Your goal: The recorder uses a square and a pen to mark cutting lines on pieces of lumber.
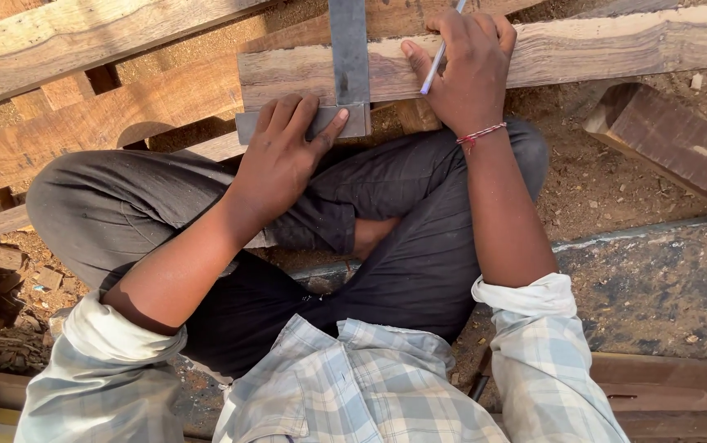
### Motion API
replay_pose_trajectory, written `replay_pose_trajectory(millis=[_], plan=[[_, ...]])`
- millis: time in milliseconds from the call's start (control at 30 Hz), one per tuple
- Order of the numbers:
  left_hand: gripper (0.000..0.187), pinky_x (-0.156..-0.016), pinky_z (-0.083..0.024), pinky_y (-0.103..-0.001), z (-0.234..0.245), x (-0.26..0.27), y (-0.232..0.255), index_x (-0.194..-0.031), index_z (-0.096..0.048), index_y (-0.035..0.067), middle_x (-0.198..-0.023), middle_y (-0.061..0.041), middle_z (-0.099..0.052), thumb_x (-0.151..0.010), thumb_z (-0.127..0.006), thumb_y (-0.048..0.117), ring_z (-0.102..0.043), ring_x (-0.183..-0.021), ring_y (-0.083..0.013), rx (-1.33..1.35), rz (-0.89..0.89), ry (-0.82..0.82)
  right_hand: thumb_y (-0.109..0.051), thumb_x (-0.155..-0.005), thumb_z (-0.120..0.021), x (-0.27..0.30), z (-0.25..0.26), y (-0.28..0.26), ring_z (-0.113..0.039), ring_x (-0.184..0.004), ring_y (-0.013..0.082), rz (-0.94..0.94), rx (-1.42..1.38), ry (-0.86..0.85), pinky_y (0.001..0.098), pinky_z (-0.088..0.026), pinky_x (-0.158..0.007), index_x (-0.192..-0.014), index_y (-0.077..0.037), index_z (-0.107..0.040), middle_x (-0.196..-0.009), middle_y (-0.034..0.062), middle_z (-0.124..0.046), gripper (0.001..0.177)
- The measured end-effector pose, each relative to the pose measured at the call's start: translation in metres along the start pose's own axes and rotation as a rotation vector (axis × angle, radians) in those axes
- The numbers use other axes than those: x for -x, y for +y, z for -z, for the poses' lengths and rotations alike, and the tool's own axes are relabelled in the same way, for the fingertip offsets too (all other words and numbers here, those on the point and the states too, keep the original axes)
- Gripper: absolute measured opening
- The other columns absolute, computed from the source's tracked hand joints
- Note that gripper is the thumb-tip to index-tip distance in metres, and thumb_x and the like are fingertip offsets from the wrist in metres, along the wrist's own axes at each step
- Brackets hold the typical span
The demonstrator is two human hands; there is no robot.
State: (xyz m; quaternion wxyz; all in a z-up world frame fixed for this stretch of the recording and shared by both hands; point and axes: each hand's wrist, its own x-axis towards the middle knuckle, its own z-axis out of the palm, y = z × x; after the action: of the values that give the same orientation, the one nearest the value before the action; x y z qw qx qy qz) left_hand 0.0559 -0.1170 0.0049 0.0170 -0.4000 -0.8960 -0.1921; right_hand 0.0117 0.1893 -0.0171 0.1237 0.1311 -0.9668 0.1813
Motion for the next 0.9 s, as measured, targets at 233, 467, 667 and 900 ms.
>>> replay_pose_trajectory(millis=[233,467,667,900], plan=[[0.058,-0.112,-0.041,-0.05,-0.002,-0.001,0.0,-0.153,-0.059,0.011,-0.14,-0.019,-0.052,-0.094,-0.061,0.01,-0.05,-0.13,-0.0363,-0.048,0.017,-0.032,-0.039,-0.109,-0.074,0.002,0.001,0.0,-0.06,-0.111,0.0302,0.018,0.001,-0.014,0.0496,-0.032,-0.111,-0.115,-0.007,-0.067,-0.105,0.0087,-0.069,0.033],[0.057,-0.113,-0.041,-0.048,-0.003,-0.002,0.001,-0.15,-0.061,0.011,-0.141,-0.017,-0.052,-0.094,-0.062,0.011,-0.05,-0.129,-0.0351,-0.065,0.027,-0.047,-0.03,-0.118,-0.051,0.002,0.008,-0.017,-0.061,-0.117,0.0266,-0.04,-0.168,0.094,0.0488,-0.038,-0.112,-0.138,0.0,-0.062,-0.115,0.0102,-0.07,0.037],[0.054,-0.114,-0.04,-0.046,0.003,-0.005,0.0,-0.149,-0.062,0.012,-0.138,-0.015,-0.053,-0.095,-0.061,0.014,-0.05,-0.129,-0.0327,-0.057,0.022,-0.062,-0.015,-0.109,-0.063,-0.004,0.018,-0.06,-0.074,-0.085,0.0199,-0.152,-0.445,0.077,0.0344,-0.059,-0.076,-0.118,-0.001,-0.075,-0.094,0.0101,-0.075,0.021],[0.051,-0.115,-0.039,-0.045,0.003,-0.006,-0.002,-0.148,-0.062,0.012,-0.136,-0.013,-0.053,-0.097,-0.06,0.014,-0.05,-0.128,-0.0306,-0.083,0.015,-0.07,-0.01,-0.102,-0.076,-0.013,0.013,-0.061,-0.076,-0.08,0.0195,-0.146,-0.424,0.037,0.0318,-0.059,-0.07,-0.11,-0.002,-0.078,-0.096,0.012,-0.077,0.012]])
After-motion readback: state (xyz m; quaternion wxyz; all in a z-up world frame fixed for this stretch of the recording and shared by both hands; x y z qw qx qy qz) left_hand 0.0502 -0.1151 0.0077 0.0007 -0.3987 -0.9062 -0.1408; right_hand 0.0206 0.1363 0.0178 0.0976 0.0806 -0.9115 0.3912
